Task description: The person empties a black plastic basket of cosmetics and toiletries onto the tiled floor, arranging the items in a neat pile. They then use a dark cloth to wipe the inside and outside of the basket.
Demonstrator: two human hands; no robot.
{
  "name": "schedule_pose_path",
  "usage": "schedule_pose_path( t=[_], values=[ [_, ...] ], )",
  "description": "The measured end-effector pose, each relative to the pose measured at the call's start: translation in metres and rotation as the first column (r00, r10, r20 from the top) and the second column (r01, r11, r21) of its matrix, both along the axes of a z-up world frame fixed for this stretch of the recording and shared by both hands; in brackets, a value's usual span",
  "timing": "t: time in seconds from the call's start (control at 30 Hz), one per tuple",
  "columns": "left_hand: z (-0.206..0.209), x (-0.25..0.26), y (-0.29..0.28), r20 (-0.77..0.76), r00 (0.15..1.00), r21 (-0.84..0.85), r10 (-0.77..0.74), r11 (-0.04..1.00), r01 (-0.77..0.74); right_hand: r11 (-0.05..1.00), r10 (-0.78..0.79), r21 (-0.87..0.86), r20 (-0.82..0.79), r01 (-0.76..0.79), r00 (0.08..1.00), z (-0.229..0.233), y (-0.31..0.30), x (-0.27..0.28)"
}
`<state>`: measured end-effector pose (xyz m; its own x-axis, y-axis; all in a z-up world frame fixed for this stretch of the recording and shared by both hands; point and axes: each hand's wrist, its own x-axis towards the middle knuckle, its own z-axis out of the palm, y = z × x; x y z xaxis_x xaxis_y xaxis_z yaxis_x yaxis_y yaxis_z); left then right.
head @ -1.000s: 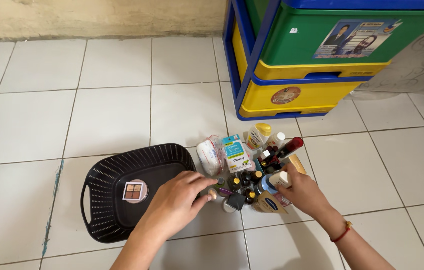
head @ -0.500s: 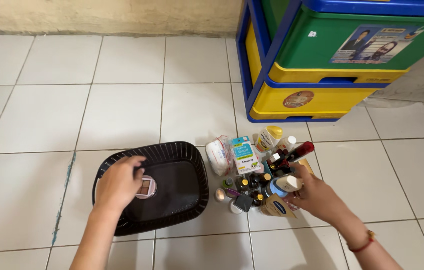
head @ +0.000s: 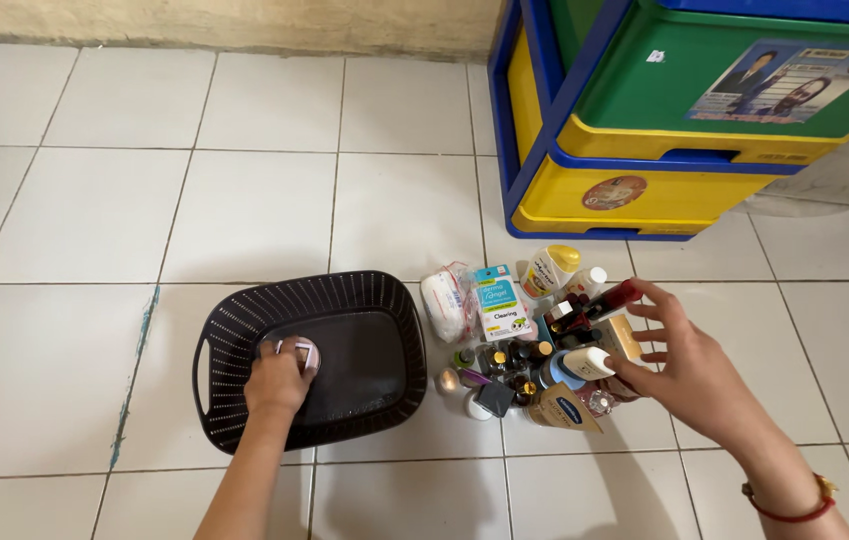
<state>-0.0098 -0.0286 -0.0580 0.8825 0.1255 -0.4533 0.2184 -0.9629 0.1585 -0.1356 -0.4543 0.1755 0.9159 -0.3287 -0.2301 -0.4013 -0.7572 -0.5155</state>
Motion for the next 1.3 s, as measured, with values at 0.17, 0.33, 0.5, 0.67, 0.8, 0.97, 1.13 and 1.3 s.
schedule_pose_path(
  t=[0.17,0.33,0.5,0.67,0.8,0.97,1.13,1.3],
  values=[
    [0.013,-0.001,-0.004,0.086,0.996,0.018,-0.024,1.000,0.023,0.999,0.044,-0.009,0.030,-0.044,0.999,-0.004,0.001,-0.002],
    [0.079,0.001,-0.022,0.327,0.944,-0.248,0.048,0.968,0.037,0.999,0.052,-0.011,0.217,-0.051,0.975,0.001,0.001,-0.005],
    [0.151,0.002,-0.063,0.622,0.780,-0.489,0.071,0.813,0.316,0.992,0.041,0.106,0.292,-0.075,0.956,0.015,0.020,0.004],
    [0.192,-0.028,-0.117,0.758,0.653,-0.520,0.011,0.616,0.592,0.960,0.231,0.104,0.218,-0.258,0.948,0.025,0.067,0.021],
    [0.205,-0.044,-0.138,0.838,0.526,-0.383,-0.143,0.532,0.755,0.786,0.596,-0.129,0.418,-0.605,0.686,0.030,0.090,0.030],
    [0.206,-0.052,-0.137,0.768,0.582,-0.415,-0.268,0.485,0.770,0.724,0.683,-0.116,0.261,-0.680,0.682,0.028,0.098,0.040],
    [0.192,-0.051,-0.132,0.765,0.574,-0.412,-0.292,0.463,0.785,0.749,0.656,-0.113,0.261,-0.652,0.708,0.022,0.099,0.039],
    [0.156,-0.027,-0.104,0.745,0.635,-0.409,-0.205,0.612,0.677,0.842,0.540,-0.169,0.246,-0.513,0.805,0.015,0.072,0.045]
  ],
)
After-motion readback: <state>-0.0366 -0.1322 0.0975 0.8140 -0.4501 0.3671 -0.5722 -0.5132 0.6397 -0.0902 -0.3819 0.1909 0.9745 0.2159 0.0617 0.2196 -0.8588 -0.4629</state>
